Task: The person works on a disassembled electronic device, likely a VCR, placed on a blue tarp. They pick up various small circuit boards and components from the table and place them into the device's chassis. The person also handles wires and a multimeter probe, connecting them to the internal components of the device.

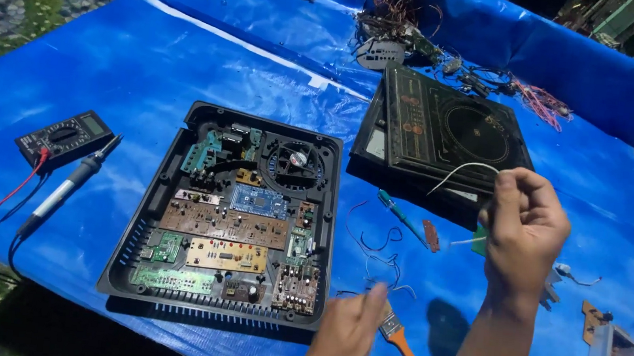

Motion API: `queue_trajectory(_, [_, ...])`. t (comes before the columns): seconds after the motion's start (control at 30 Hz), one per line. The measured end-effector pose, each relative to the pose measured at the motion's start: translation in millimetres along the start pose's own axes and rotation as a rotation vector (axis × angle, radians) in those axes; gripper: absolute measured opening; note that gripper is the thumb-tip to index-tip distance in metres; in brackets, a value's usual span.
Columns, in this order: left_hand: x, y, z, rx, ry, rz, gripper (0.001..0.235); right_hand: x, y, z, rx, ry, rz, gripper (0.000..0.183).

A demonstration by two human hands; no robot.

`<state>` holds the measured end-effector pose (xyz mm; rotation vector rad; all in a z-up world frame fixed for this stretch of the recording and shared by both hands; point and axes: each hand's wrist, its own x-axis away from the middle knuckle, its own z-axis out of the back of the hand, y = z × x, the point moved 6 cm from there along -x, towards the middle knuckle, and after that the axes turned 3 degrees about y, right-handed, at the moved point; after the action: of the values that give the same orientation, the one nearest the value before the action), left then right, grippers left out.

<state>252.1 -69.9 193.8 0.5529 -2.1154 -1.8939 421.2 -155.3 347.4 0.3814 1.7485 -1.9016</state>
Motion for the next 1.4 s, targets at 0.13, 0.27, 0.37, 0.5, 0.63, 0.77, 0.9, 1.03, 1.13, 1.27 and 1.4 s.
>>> queue_trajectory(0.13, [53.4, -38.4, 35.6, -0.029, 0.027, 0.156, 0.065, -9.6, 61.6, -6.5, 0.061, 0.054, -0.146, 0.011])
queue_trajectory(0.27, [61.3, -35.4, 64.6, -0.082, 0.151, 0.343, 0.063, 1.0, 113.6, -41.2, 0.448, -0.159, -0.098, 0.017])
queue_trajectory(0.37, [60.9, -24.7, 66.0, 0.155, 0.173, 0.668, 0.064, 22.3, 85.9, -84.3, 0.81, -0.606, 0.093, 0.067])
queue_trajectory(0.5, [57.4, -41.5, 48.2, 0.408, -0.049, 0.711, 0.055, 75.9, -8.4, -122.7, 0.176, -1.113, -0.024, 0.041])
queue_trajectory(0.63, [59.6, -48.4, 28.7, 0.763, -0.332, 0.676, 0.057, 120.3, -50.5, -143.0, -0.149, -1.55, 0.026, 0.026])
queue_trajectory(0.77, [61.8, -34.8, 33.2, 0.753, -0.453, 0.605, 0.062, 124.0, -32.4, -147.4, -0.182, -1.546, -0.005, 0.017])
queue_trajectory(0.9, [63.3, -21.1, 38.5, 0.774, -0.488, 0.552, 0.062, 118.1, -30.5, -141.3, -0.385, -1.537, -0.018, 0.009])
queue_trajectory(1.03, [66.6, -32.0, 40.0, 0.691, -0.474, 0.528, 0.058, 109.5, -19.3, -137.3, -0.59, -1.433, -0.037, 0.015])
queue_trajectory(1.13, [63.6, -12.4, 54.0, 0.259, -0.277, 0.435, 0.054, 100.9, 25.2, -127.8, -0.49, -1.117, -0.19, 0.027])
queue_trajectory(1.27, [52.9, -17.1, 59.1, 0.1, -0.113, 0.013, 0.063, 102.1, 18.0, -127.1, -0.436, -0.961, -0.324, 0.026])
queue_trajectory(1.4, [52.5, -13.9, 60.9, 0.084, -0.032, -0.054, 0.062, 90.6, 20.0, -118.8, -0.311, -0.683, -0.302, 0.027])
